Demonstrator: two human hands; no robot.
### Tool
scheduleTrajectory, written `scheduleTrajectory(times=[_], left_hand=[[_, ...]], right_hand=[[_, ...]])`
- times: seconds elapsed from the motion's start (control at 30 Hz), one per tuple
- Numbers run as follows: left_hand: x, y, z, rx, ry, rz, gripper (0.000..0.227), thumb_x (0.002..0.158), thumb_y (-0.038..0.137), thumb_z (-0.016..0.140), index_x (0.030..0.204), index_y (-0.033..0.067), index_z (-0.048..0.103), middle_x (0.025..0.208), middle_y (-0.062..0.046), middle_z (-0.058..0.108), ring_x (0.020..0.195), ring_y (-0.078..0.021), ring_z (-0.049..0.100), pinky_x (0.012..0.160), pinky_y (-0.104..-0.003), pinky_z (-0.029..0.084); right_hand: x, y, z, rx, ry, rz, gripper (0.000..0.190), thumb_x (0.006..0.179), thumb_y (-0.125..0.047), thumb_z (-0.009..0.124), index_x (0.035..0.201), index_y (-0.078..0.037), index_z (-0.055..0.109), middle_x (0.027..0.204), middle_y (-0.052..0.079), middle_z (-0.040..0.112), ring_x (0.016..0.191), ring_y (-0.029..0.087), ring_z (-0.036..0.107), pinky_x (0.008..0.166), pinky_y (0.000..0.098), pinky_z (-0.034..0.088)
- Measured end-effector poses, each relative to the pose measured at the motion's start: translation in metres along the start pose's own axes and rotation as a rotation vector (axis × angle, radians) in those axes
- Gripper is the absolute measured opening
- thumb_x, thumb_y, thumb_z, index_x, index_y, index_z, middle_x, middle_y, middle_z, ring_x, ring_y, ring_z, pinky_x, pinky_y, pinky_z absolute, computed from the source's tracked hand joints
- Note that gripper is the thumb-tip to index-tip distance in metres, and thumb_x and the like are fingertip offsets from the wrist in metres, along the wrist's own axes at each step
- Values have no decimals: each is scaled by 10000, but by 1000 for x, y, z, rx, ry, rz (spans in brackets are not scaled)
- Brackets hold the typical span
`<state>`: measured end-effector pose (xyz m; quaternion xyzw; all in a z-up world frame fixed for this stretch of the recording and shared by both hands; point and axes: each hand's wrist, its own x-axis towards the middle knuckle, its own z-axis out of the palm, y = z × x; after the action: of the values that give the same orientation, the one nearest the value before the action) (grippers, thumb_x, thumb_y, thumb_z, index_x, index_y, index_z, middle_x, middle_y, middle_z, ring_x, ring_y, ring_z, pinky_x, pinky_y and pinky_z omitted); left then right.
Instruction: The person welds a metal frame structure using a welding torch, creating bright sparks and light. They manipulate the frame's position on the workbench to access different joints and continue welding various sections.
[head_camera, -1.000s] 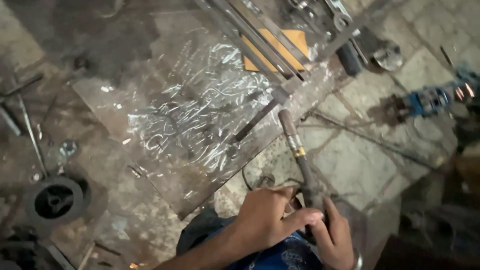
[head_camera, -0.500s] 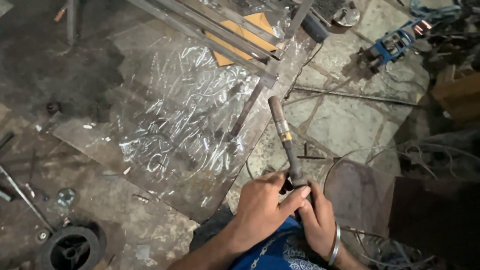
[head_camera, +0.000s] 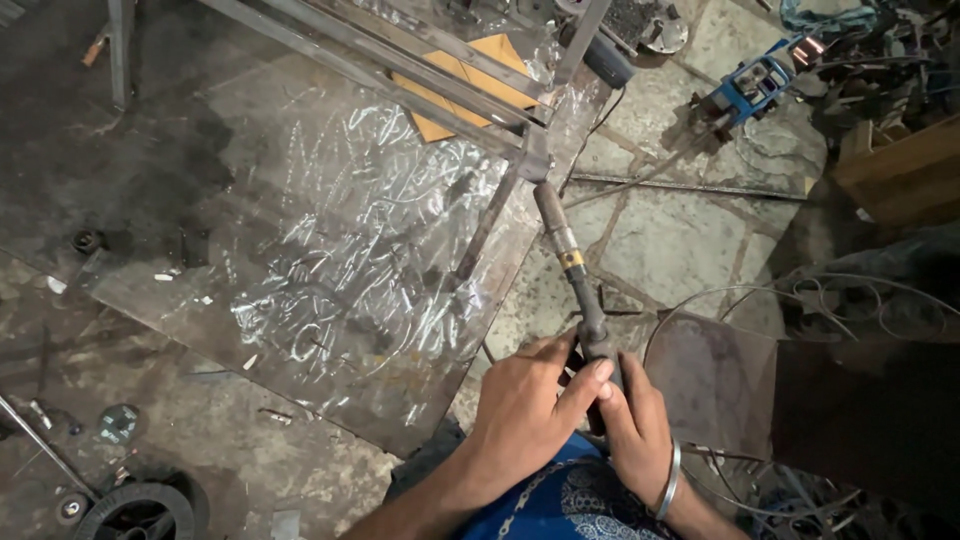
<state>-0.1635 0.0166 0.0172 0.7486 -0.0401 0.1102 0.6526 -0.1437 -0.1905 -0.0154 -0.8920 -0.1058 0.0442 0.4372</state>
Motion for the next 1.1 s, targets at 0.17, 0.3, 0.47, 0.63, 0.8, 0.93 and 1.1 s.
scheduleTrajectory(times=[0.17, 0.3, 0.47, 0.63, 0.8, 0.93, 1.1], left_hand=[[0, 3, 0, -31, -10, -23, 391, 995, 389, 600, 1162, 47, 690, 890, -159, 722, 776, -321, 732, 659, -429, 542], [0, 7, 1, -45, -34, -61, 359, 989, 382, 599, 1150, 73, 681, 901, -132, 727, 786, -301, 742, 665, -429, 540], [2, 6, 3, -52, -22, -48, 370, 989, 384, 594, 1167, 70, 676, 905, -129, 725, 784, -295, 741, 668, -426, 545], [3, 9, 5, -34, -16, -48, 365, 986, 383, 609, 1158, 68, 678, 902, -136, 720, 790, -302, 737, 663, -431, 537], [3, 10, 4, -38, -28, -73, 342, 987, 377, 610, 1136, 79, 684, 889, -133, 722, 786, -305, 737, 658, -430, 534], [2, 7, 7, -45, -14, -57, 348, 995, 378, 604, 1147, 77, 690, 895, -139, 718, 785, -297, 743, 656, -425, 539], [-5, -6, 11, 14, 20, -10, 429, 1006, 412, 599, 1201, 36, 667, 909, -171, 710, 780, -338, 726, 655, -436, 546]], right_hand=[[3, -13, -1, 43, -48, 17, 411, 1008, -283, 557, 1267, 36, 553, 747, 79, 631, 667, 124, 548, 575, 301, 480], [5, -33, -3, 195, -143, 60, 439, 1008, -294, 529, 1332, -1, 570, 732, 42, 615, 616, 87, 515, 531, 281, 448], [6, -25, -3, 145, -102, 28, 424, 999, -296, 534, 1306, -3, 543, 723, 27, 637, 594, 75, 531, 511, 263, 450], [7, -19, -6, 183, -131, 66, 424, 995, -301, 533, 1303, -11, 548, 661, 19, 609, 552, 81, 540, 485, 269, 437], [10, -23, -6, 181, -127, 78, 433, 989, -297, 533, 1316, -14, 545, 667, 15, 602, 562, 77, 533, 484, 265, 436], [8, -20, -8, 179, -140, 58, 426, 1013, -295, 534, 1320, -1, 564, 671, 31, 601, 590, 93, 529, 507, 278, 432], [1, 13, -7, 15, -55, 2, 450, 988, -259, 562, 1344, 15, 533, 722, 81, 673, 614, 158, 608, 545, 318, 488]])
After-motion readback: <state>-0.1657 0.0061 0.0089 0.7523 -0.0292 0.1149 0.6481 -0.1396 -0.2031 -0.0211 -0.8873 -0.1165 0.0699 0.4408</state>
